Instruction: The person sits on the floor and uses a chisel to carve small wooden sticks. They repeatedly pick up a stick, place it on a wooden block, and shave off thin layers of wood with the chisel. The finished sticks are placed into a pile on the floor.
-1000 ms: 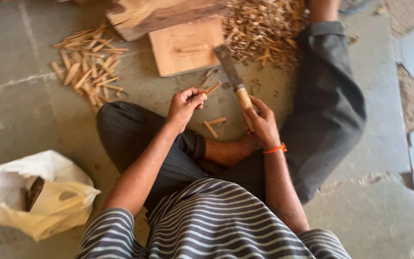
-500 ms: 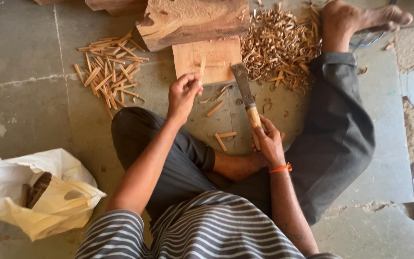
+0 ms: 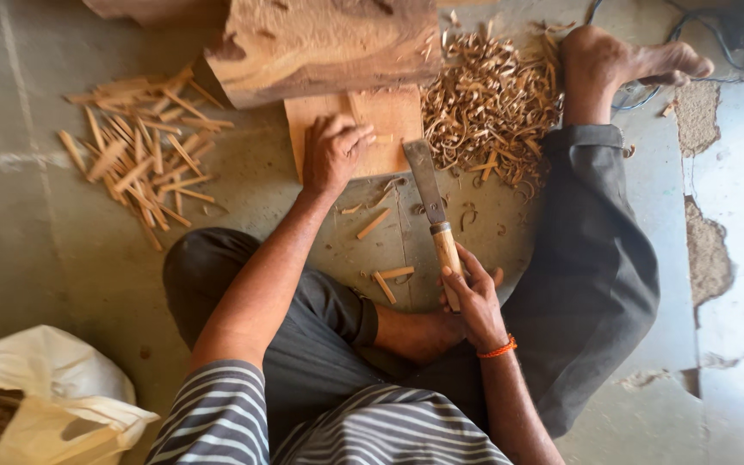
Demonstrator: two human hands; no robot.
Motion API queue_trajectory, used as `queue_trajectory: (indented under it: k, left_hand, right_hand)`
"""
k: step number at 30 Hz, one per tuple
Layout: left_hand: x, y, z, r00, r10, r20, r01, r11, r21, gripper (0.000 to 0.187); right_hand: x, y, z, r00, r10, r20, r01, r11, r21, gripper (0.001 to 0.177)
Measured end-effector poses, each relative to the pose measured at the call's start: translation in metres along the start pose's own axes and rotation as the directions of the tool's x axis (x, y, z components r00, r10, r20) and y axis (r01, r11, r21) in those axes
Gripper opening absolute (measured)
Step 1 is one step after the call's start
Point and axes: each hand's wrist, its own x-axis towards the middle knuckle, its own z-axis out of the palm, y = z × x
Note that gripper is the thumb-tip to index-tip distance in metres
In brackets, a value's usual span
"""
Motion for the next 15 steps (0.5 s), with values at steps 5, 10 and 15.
queue_trajectory:
  k: [5, 10, 15]
  left_hand:
    - [-0.004, -0.007, 0.007, 0.998, -0.045, -0.046, 0.040, 0.995, -0.096, 0.030]
    - [-0.004, -0.009, 0.006, 0.999, -0.042, -0.026, 0.040, 0.995, -0.093, 0.027]
    - [-0.001, -0.008, 0.011, 0.991, -0.132, 0.036, 0.135, 0.980, -0.145, 0.027]
  right_hand:
    - [-0.006, 0.001, 0.010, 0.999, -0.032, -0.006, 0.032, 0.996, 0.088, 0.063]
    - [-0.003, 0.004, 0.013, 0.999, -0.036, -0.011, 0.037, 0.997, 0.071, 0.064]
    - [0.000, 0.007, 0.014, 1.000, -0.025, 0.001, 0.025, 0.998, 0.049, 0.064]
